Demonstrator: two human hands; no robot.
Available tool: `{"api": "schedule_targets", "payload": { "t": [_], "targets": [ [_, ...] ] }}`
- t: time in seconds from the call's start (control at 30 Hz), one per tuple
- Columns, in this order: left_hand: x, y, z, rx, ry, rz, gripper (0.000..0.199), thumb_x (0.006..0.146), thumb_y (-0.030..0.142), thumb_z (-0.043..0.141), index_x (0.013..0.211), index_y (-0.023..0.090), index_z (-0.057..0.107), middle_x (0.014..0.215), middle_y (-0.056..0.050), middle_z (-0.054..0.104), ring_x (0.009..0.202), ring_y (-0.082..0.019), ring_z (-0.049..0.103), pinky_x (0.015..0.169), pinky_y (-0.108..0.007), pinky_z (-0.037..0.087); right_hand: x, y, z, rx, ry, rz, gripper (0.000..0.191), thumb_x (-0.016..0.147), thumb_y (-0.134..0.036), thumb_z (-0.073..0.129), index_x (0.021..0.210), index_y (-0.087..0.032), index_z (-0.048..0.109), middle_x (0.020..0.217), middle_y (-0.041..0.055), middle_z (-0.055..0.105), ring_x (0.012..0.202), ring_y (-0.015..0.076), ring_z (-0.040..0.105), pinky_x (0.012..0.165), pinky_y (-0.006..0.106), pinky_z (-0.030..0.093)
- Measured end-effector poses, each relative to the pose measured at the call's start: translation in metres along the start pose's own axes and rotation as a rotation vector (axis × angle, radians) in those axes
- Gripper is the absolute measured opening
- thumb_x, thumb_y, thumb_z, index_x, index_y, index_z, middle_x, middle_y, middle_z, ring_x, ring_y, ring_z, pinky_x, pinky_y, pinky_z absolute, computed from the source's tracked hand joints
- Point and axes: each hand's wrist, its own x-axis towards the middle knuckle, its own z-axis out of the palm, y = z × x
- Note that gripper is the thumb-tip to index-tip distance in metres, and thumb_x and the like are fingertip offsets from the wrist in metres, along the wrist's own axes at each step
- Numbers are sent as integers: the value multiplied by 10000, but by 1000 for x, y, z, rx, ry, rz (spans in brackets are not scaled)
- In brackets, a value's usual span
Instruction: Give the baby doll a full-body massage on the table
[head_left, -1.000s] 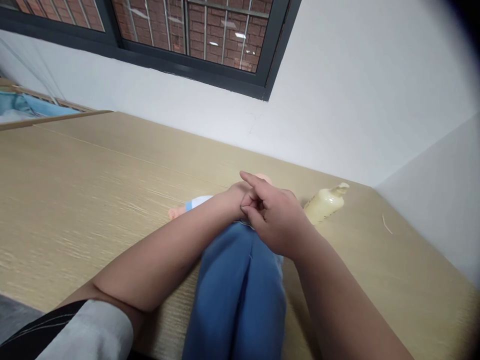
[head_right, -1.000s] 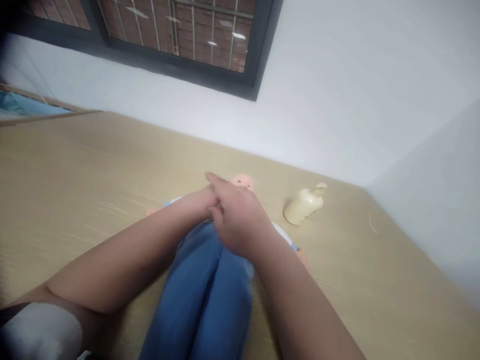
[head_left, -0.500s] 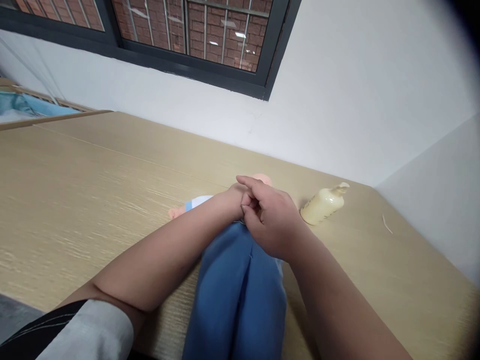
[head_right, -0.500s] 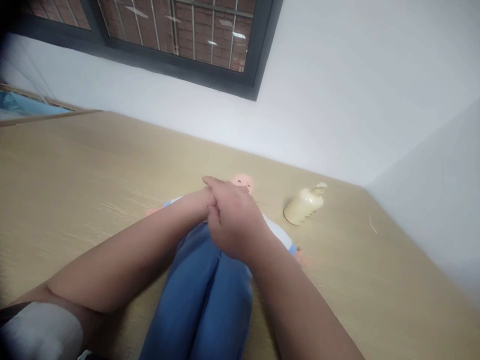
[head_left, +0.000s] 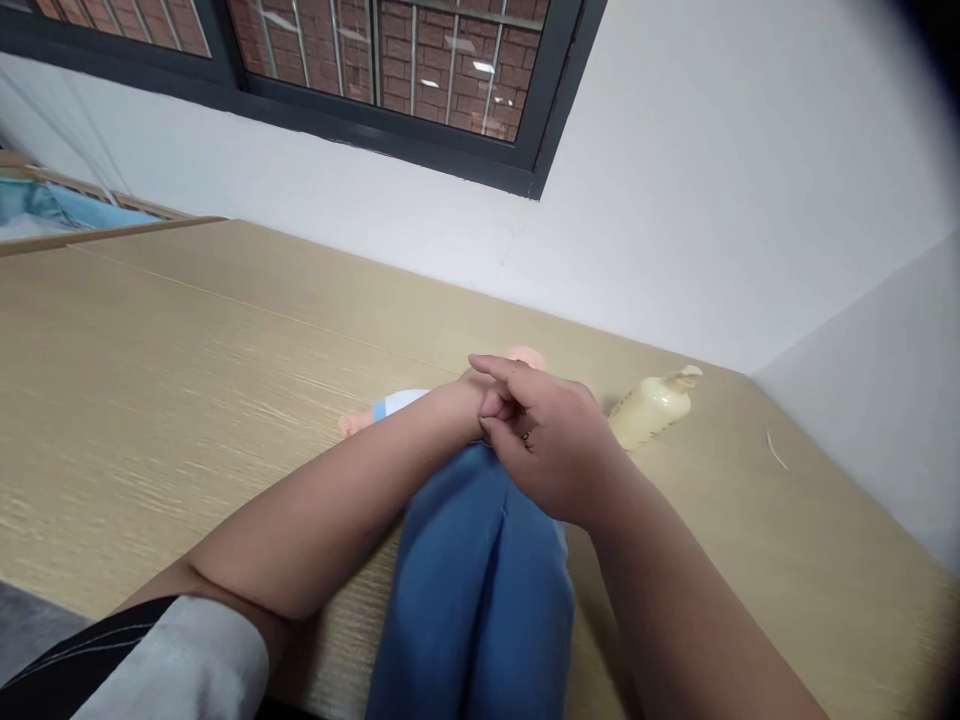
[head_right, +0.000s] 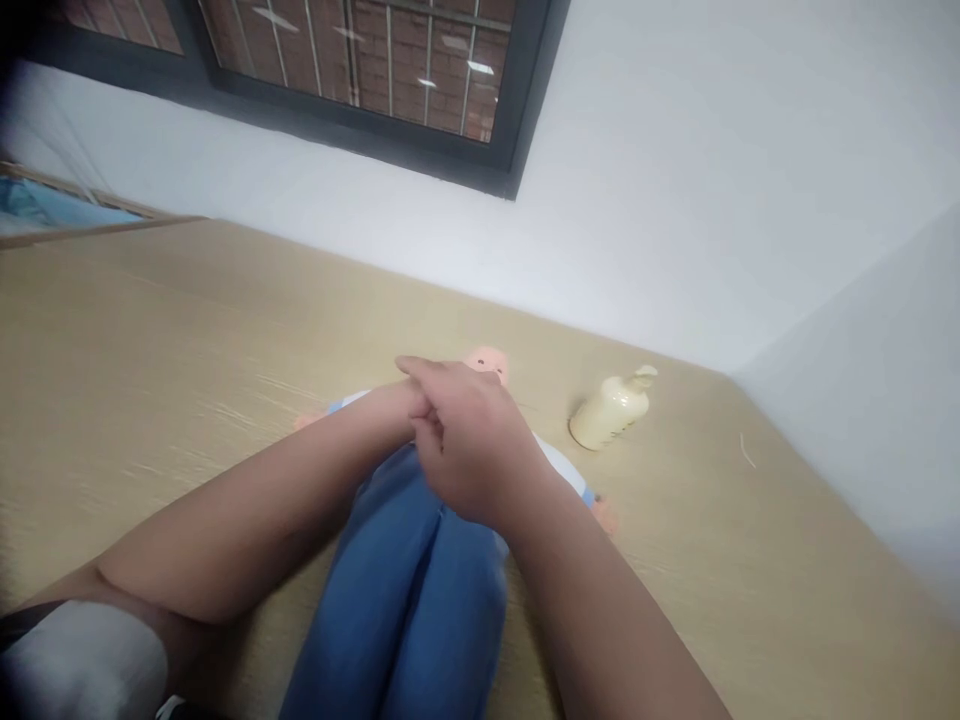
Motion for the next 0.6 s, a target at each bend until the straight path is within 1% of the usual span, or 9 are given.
{"api": "schedule_targets", "payload": {
  "t": [0.07,0.13,0.2,0.27,0.33,0.4,0.47,0.53,0.6],
  "targets": [
    [-4,4,8,-163,143,25,477,757,-149,401,959,203,651,667,35,348,780,-148,612,1221,-493,384,-1,-1,1,-7,0,-8,495,883,-109,489,1367,-157,584,1089,83,747,964,225,685,886,394,542],
    [-6,10,19,-412,327,0,545,813,-100,349,1085,264,650,698,24,374,858,-150,627,1226,-489,371,-1,-1,2,-20,3,-14,492,897,-118,483,1377,-171,577,1098,79,747,978,224,684,896,392,538],
    [-6,17,30,-643,425,-38,565,880,-31,320,1204,323,618,738,14,416,952,-155,632,1248,-478,321,-2,-1,2,-32,2,-25,496,906,-124,481,1392,-178,566,1116,77,744,995,222,683,900,384,534],
    [-5,22,37,-798,435,-77,519,942,51,318,1269,351,587,769,3,448,1031,-165,621,1267,-460,277,-3,-1,3,-44,1,-33,495,913,-128,481,1399,-175,560,1132,81,741,1007,222,681,900,378,531],
    [-4,24,38,-897,425,-101,453,998,155,308,1301,363,572,785,-8,459,1088,-176,605,1275,-457,257,-2,-1,3,-57,7,-35,487,917,-133,482,1396,-170,563,1137,83,741,1005,224,682,898,377,528],
    [-3,24,35,-994,430,-80,437,1040,295,248,1332,383,561,798,-17,461,1108,-184,593,1274,-468,264,-2,-1,4,-67,17,-32,482,919,-138,483,1392,-177,567,1134,81,744,997,225,685,894,378,526],
    [-1,23,31,-1082,424,-24,498,1048,435,155,1349,424,552,810,-22,462,1083,-186,590,1259,-459,301,-1,-2,4,-73,26,-32,477,922,-145,490,1390,-189,572,1125,76,748,987,225,688,891,377,524],
    [-1,22,28,-1113,404,18,538,1035,516,124,1297,438,587,797,-25,445,1032,-191,587,1242,-442,338,-1,-1,5,-78,32,-38,466,928,-153,495,1384,-196,578,1114,73,751,981,225,691,891,377,522],
    [-2,21,23,-1059,380,17,521,1038,509,149,1190,402,636,767,-27,407,1002,-201,586,1247,-441,329,-1,-1,6,-84,35,-44,454,933,-158,497,1377,-195,585,1107,72,752,976,225,692,894,378,520]
  ]
}}
